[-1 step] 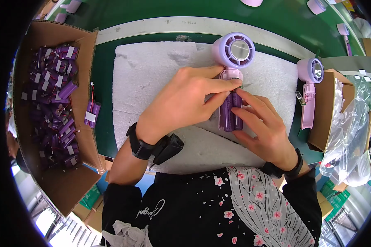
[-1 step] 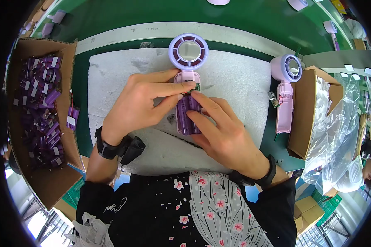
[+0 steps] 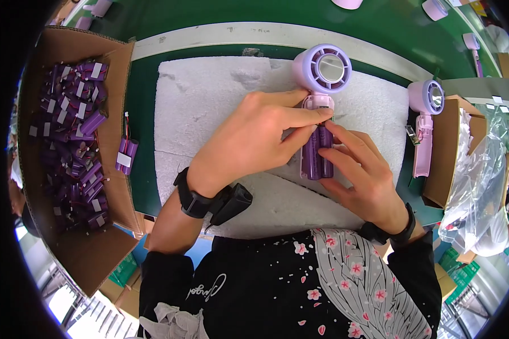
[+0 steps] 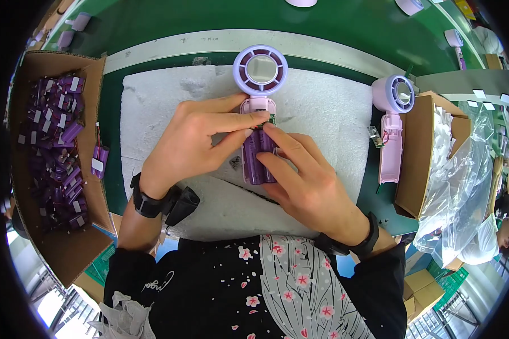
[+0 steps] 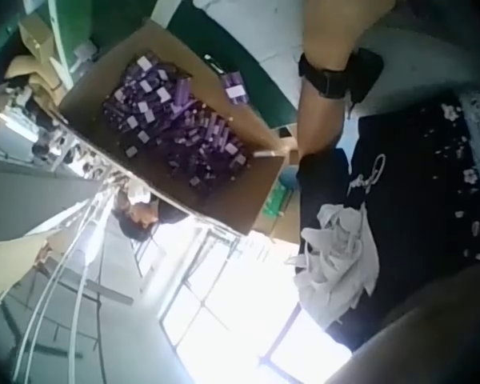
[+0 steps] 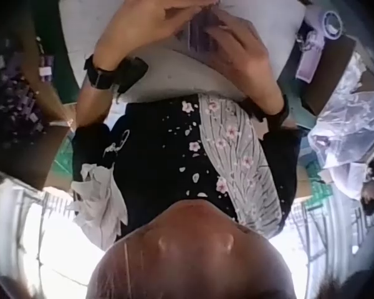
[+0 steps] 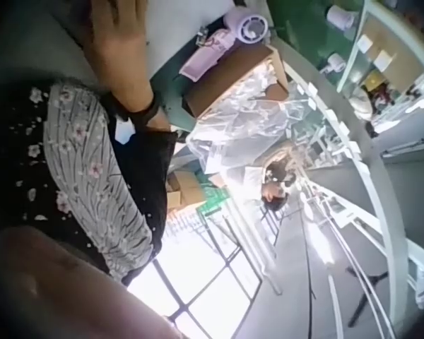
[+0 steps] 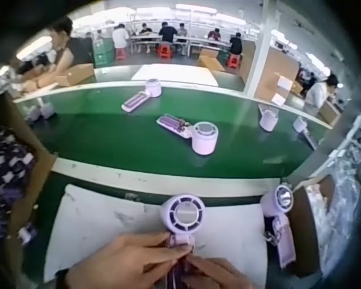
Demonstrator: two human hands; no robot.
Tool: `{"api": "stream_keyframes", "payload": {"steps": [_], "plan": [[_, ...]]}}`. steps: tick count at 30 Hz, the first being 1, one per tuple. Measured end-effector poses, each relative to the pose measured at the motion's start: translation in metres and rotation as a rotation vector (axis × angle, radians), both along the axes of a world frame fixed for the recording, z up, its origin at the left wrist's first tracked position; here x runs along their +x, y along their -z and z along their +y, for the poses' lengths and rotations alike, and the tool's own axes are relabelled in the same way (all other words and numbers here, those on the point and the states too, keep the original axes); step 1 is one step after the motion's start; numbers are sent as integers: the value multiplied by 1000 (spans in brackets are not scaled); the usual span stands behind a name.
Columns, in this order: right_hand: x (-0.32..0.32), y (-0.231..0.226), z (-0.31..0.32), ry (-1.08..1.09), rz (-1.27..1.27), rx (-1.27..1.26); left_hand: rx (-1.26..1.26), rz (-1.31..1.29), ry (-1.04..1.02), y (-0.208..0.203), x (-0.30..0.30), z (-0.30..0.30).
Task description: Assembling portable handheld fans by installing internal electronic components into the plastic housings.
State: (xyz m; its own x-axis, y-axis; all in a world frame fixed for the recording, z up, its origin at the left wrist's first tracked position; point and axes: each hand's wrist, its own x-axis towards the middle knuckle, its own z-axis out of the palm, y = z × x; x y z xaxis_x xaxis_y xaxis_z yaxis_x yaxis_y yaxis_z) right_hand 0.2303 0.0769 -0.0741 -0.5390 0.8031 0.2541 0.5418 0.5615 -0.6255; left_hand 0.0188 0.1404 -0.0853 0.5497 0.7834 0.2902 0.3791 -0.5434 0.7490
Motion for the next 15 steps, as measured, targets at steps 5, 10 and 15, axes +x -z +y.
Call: {"api": "stream_keyframes", "payload": {"steps": [5, 10, 15], "plan": [[-6, 7, -2, 44, 22, 30, -6, -59, 9, 8, -3, 0], [-1, 11, 4, 23, 87, -33, -103, -69, 15, 12, -6, 0], [0, 17, 7, -2, 158, -59, -113, -92, 20, 14, -8, -2]]}}
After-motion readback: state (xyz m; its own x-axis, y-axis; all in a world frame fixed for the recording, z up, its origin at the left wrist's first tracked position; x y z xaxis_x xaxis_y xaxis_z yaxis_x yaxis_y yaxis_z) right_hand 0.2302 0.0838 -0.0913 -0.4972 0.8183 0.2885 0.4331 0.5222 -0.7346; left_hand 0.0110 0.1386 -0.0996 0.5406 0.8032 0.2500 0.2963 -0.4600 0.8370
